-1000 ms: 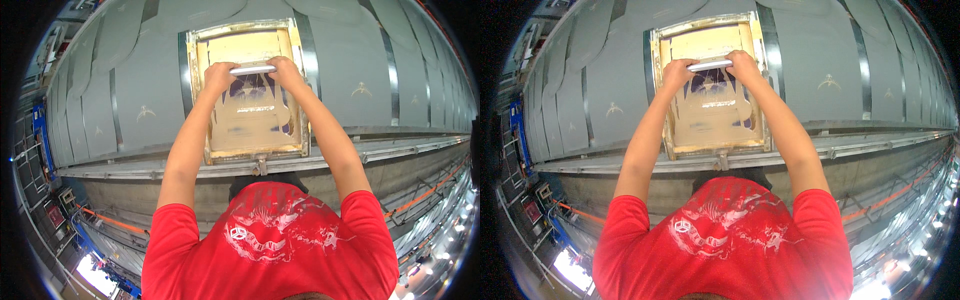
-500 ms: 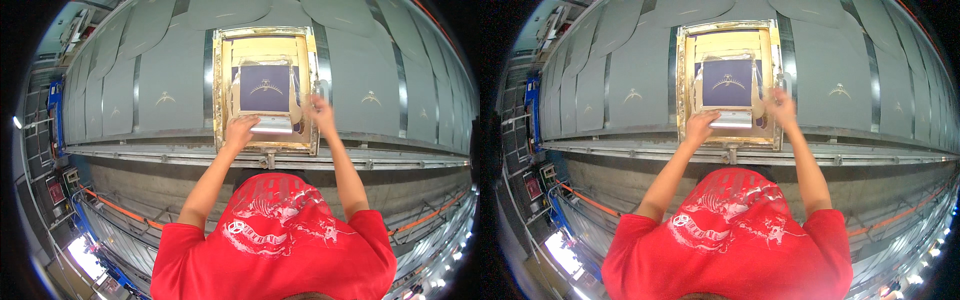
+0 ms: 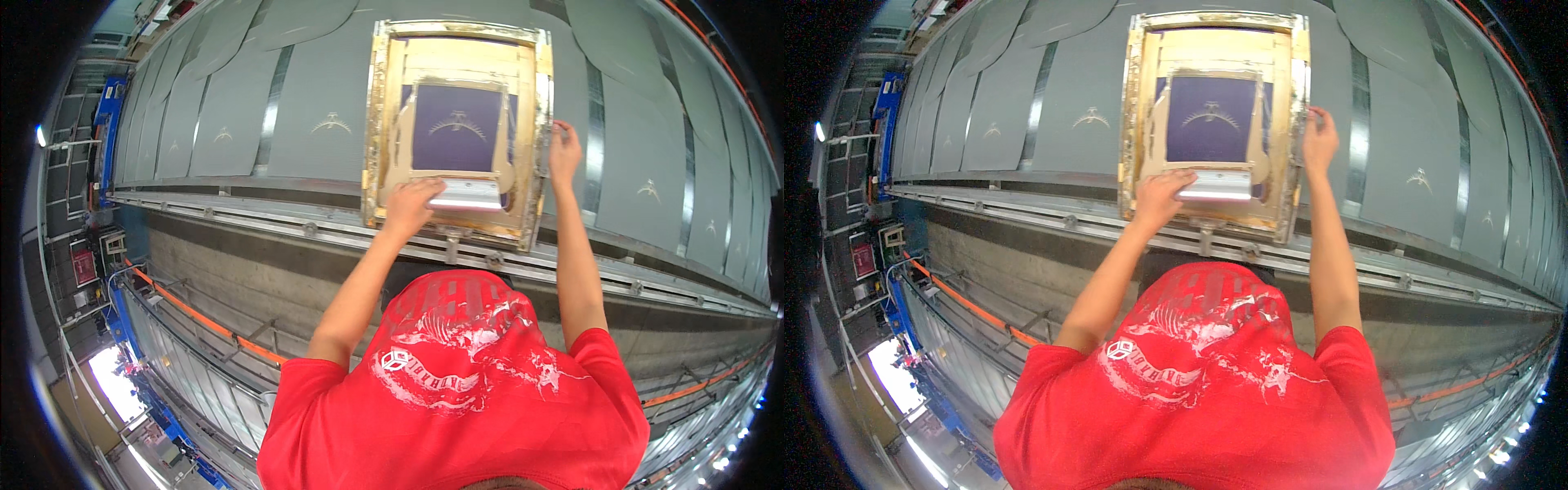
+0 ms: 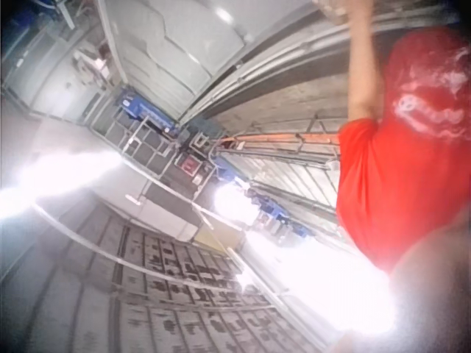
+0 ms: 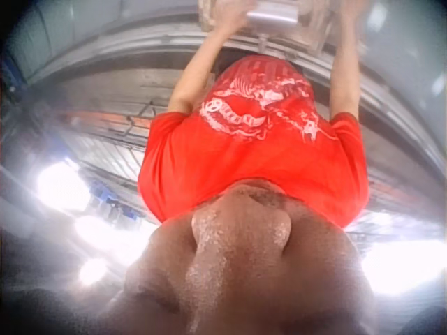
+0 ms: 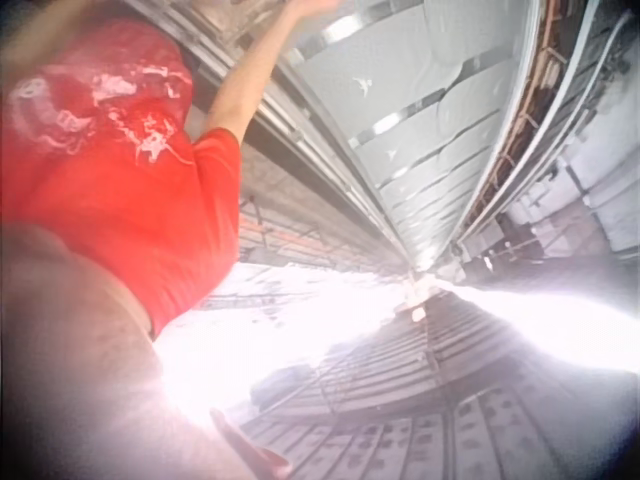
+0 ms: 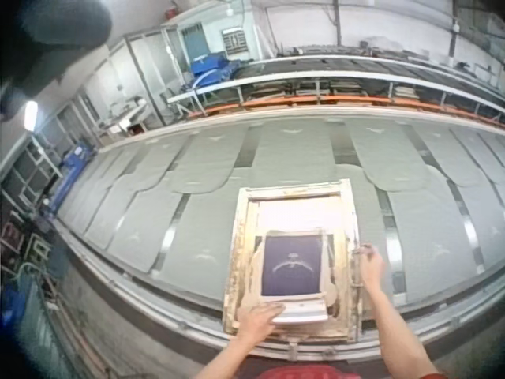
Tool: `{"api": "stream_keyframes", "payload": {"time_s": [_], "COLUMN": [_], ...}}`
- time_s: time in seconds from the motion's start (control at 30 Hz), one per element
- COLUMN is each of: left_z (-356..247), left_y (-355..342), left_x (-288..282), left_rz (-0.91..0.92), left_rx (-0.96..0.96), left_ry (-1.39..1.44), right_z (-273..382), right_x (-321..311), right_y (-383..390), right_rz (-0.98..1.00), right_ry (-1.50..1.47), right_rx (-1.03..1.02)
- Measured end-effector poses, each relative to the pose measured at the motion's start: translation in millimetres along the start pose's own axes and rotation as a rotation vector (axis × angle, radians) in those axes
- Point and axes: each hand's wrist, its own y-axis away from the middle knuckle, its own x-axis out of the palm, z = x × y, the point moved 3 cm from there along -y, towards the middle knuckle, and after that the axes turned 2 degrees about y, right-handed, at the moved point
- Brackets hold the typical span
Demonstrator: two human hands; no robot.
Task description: The person uses a squeegee to spread ink across a screen-printing frame and pulls it down to transfer the design onto fabric laid on a conveyor. The person repeats the squeegee strokes multiple times to ensure even ink coverage.
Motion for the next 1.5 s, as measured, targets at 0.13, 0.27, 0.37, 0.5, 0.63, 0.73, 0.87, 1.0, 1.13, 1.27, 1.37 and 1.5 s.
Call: {"api": "stream_keyframes", "payload": {"time_s": [0.13,0.27,0.37,0.5,0.63,0.73,0.87,1.0,1.13,1.27,1.37,1.5], "left_z": [113,187,223,243,245,235,233,239,264,292,299,307], "left_y": [26,53,59,75,94,120,135,91,3,-94,-140,-121], "left_x": [-74,-136,-158,-149,-150,-144,-141,-138,-143,-164,-173,-156], "left_rz": [0.016,0.046,0.062,0.088,0.073,0.111,0.14,0.103,0.032,0.153,0.109,0.153], "left_rx": [-0.048,-0.047,-0.009,0.005,0.027,0.058,0.111,0.099,0.14,-0.057,-0.013,-0.025], "left_ry": [-0.001,-0.033,-0.054,-0.16,-0.161,-0.121,-0.115,-0.156,-0.251,-0.063,-0.028,-0.111], "right_z": [65,111,127,130,132,121,121,116,162,248,243,219], "right_x": [114,195,225,238,236,232,227,216,215,259,301,299], "right_y": [61,114,128,134,131,127,128,123,113,104,88,122], "right_rz": [0.014,0.031,0.052,-0.002,0.049,0.062,0.123,0.171,0.243,0.594,0.714,0.6], "right_ry": [-0.173,-0.136,-0.096,-0.09,0.036,0.095,0.158,0.428,0.781,0.455,0.635,0.612], "right_rx": [-0.027,0.01,0.072,-0.029,0.065,0.063,0.101,-0.073,-0.427,-0.517,-0.569,-0.599]}}
